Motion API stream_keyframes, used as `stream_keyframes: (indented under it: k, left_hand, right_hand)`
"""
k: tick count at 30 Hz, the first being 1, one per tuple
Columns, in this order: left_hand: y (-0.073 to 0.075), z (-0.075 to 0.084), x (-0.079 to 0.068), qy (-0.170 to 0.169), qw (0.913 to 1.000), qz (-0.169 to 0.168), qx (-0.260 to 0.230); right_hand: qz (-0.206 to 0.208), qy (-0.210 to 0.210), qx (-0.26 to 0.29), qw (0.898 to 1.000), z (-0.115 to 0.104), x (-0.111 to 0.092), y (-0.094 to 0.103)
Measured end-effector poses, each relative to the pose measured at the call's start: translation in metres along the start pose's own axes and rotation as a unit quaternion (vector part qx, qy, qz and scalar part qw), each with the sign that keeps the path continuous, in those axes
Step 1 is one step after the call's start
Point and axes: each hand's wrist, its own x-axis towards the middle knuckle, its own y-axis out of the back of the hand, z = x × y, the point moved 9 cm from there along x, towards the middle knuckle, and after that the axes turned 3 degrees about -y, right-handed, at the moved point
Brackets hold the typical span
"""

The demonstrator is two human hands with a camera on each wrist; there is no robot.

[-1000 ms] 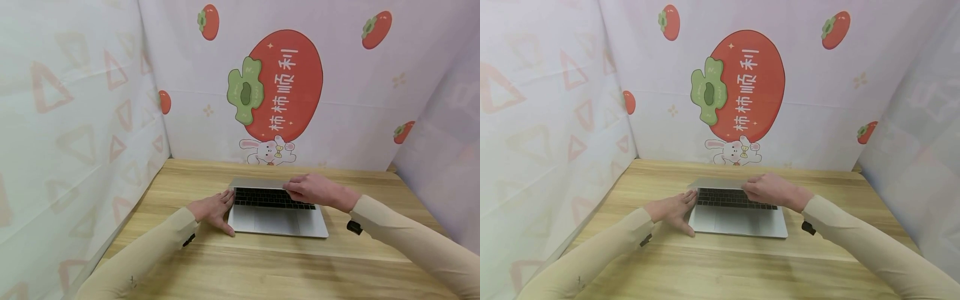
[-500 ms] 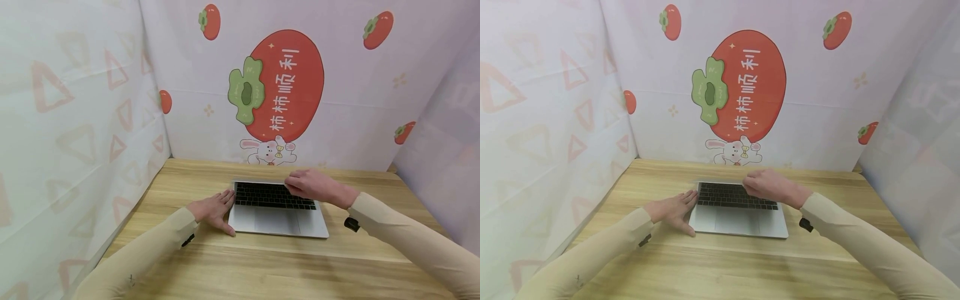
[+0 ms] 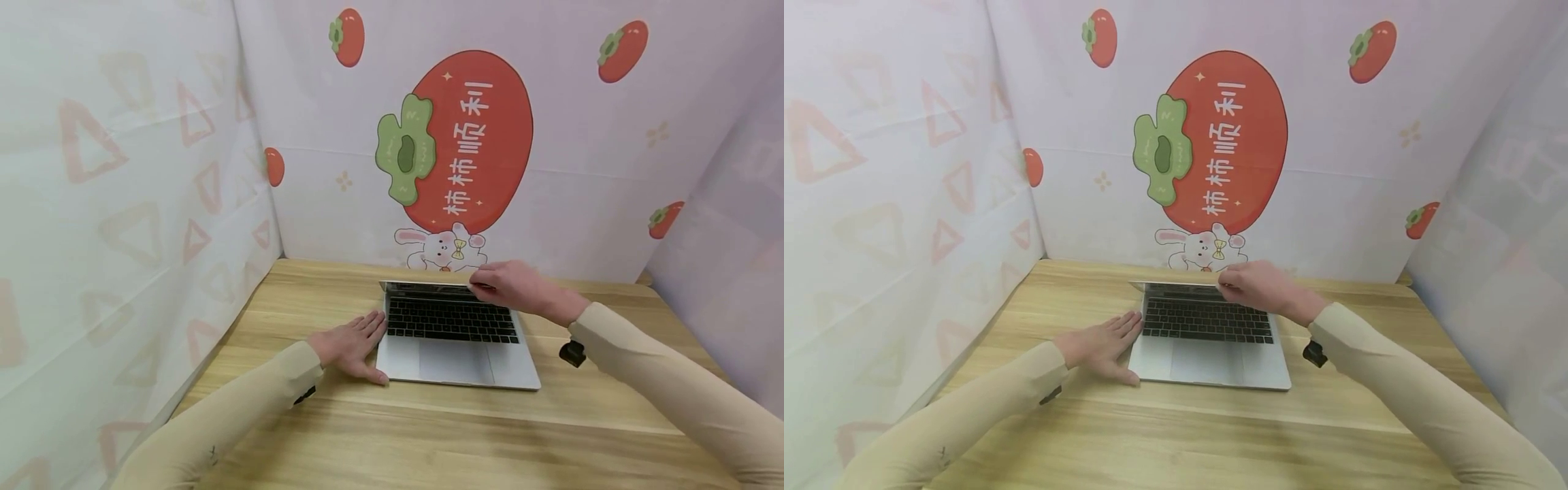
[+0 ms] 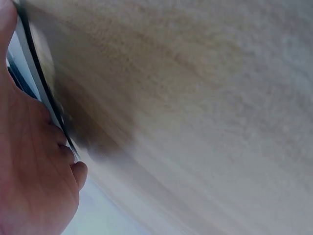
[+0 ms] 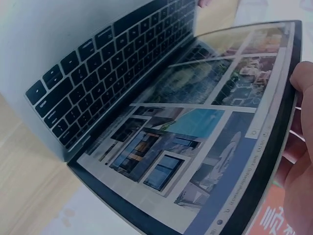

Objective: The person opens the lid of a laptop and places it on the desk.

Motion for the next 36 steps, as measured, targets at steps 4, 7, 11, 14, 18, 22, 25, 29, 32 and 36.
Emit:
stream_keyframes:
  k: [4, 7, 11, 14, 18, 22, 25, 29, 32, 36]
  left_hand:
    - [0.000, 0.001, 0.000, 0.000, 0.9999, 0.002, 0.014]
    - [0.000, 0.000, 0.001, 0.002, 0.9999, 0.003, 0.014]
    - [-0.001, -0.002, 0.002, 0.004, 0.9999, 0.000, 0.012]
    - [-0.003, -0.005, 0.004, 0.004, 0.9998, -0.004, 0.017]
    - [-0.002, -0.007, 0.006, 0.002, 0.9997, -0.004, 0.022]
    - [0.000, -0.008, 0.004, 0.000, 0.9998, -0.007, 0.018]
    - [0.001, -0.009, 0.003, -0.001, 0.9999, -0.006, 0.013]
    - [0.001, -0.008, 0.001, -0.003, 0.9999, -0.010, 0.011]
    - [0.000, -0.007, 0.001, -0.005, 0.9999, -0.012, 0.008]
    - [-0.001, -0.007, 0.001, -0.006, 0.9999, -0.007, 0.005]
  right_hand:
    - [-0.016, -0.028, 0.011, 0.999, 0.008, 0.003, -0.001]
    - [-0.021, -0.037, 0.017, 0.999, 0.010, 0.005, 0.000]
    - [-0.023, -0.037, 0.021, 0.999, 0.012, 0.007, -0.001]
    - [-0.027, -0.035, 0.022, 0.999, 0.014, 0.009, -0.001]
    - [-0.029, -0.034, 0.024, 0.999, 0.014, 0.012, 0.002]
    - [-0.032, -0.030, 0.034, 0.998, 0.013, 0.016, 0.006]
    - [-0.038, -0.035, 0.041, 0.998, 0.016, 0.021, 0.008]
    - [-0.049, -0.045, 0.051, 0.997, 0.022, 0.025, 0.008]
    - [-0.046, -0.047, 0.063, 0.996, 0.027, 0.028, 0.010]
    - [-0.042, -0.058, 0.073, 0.995, 0.036, 0.031, 0.012]
